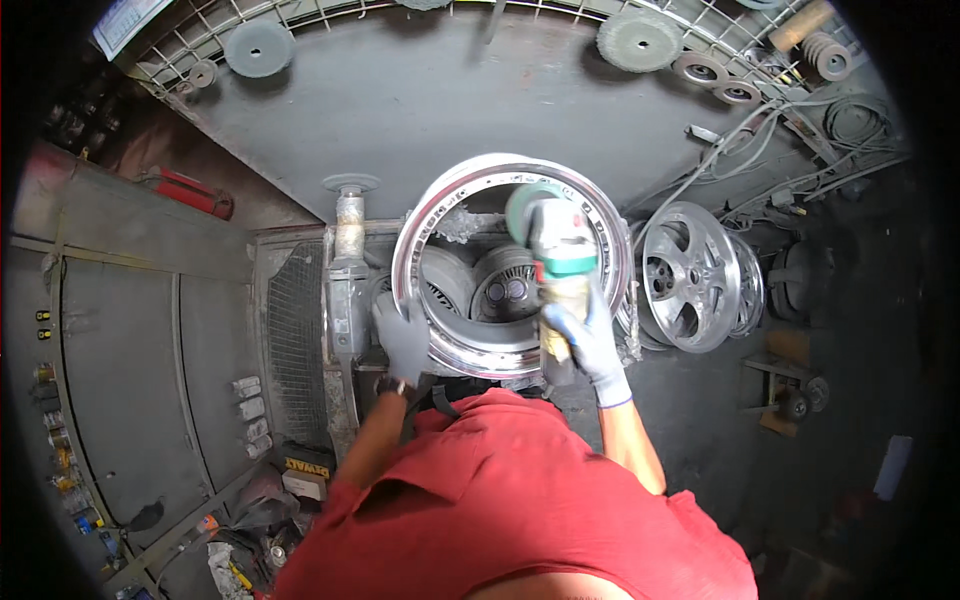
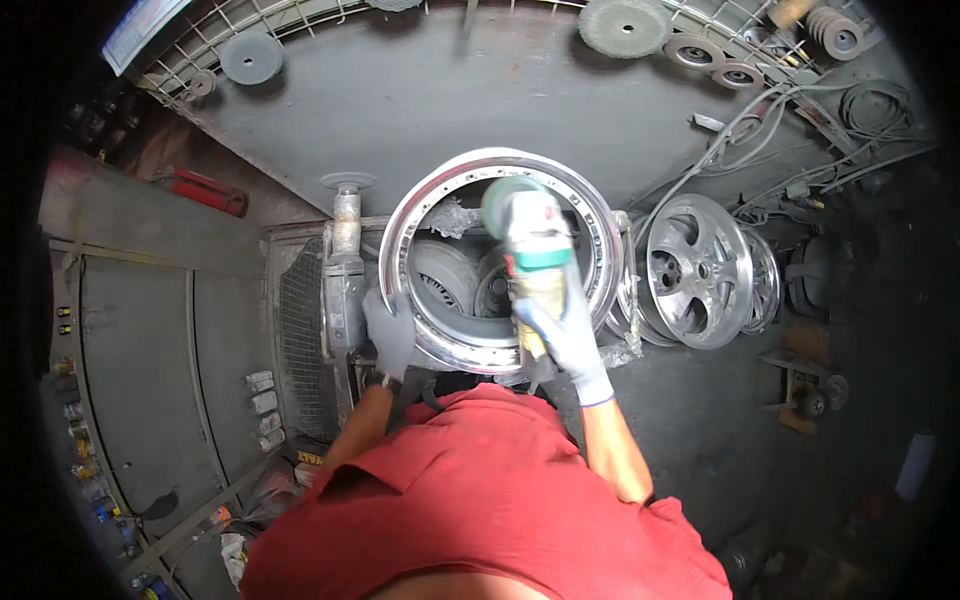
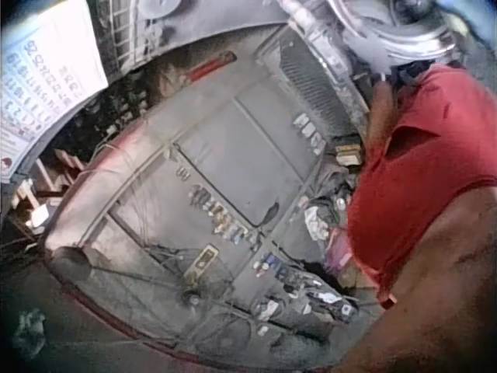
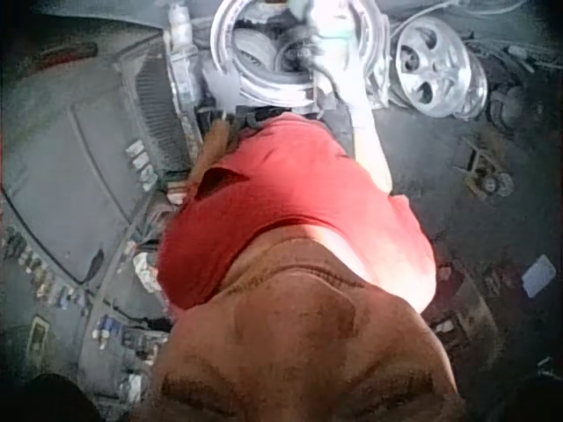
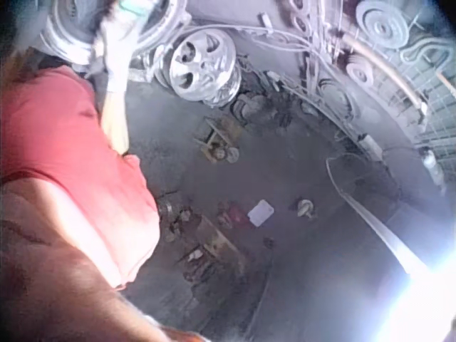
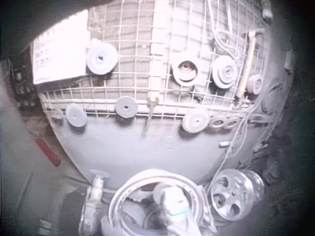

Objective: The person uses a handheld electric polisher to smooth and shine the surface of a silver car wheel rim. They systematically move the tool across the rim's face and inner barrel, applying consistent pressure to refine the metal finish.

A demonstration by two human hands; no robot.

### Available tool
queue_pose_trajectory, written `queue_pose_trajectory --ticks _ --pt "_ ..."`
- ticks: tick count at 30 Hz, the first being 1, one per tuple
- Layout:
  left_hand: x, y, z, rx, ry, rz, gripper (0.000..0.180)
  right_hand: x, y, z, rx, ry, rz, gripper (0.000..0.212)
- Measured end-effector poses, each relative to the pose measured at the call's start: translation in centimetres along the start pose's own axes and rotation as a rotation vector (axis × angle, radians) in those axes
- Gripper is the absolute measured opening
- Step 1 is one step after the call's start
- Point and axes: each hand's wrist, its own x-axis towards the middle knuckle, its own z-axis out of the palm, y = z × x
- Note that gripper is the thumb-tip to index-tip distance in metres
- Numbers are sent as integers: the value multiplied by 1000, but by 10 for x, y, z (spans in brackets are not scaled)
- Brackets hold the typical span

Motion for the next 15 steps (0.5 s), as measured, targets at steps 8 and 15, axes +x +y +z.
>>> queue_pose_trajectory --ticks 8,15 --pt "-38 60 -42 -1623 -793 -476 52 48 7 70 -532 -349 -103 103" --pt "12 101 -2 -1738 -932 -589 62 60 8 67 -593 -277 -115 101"
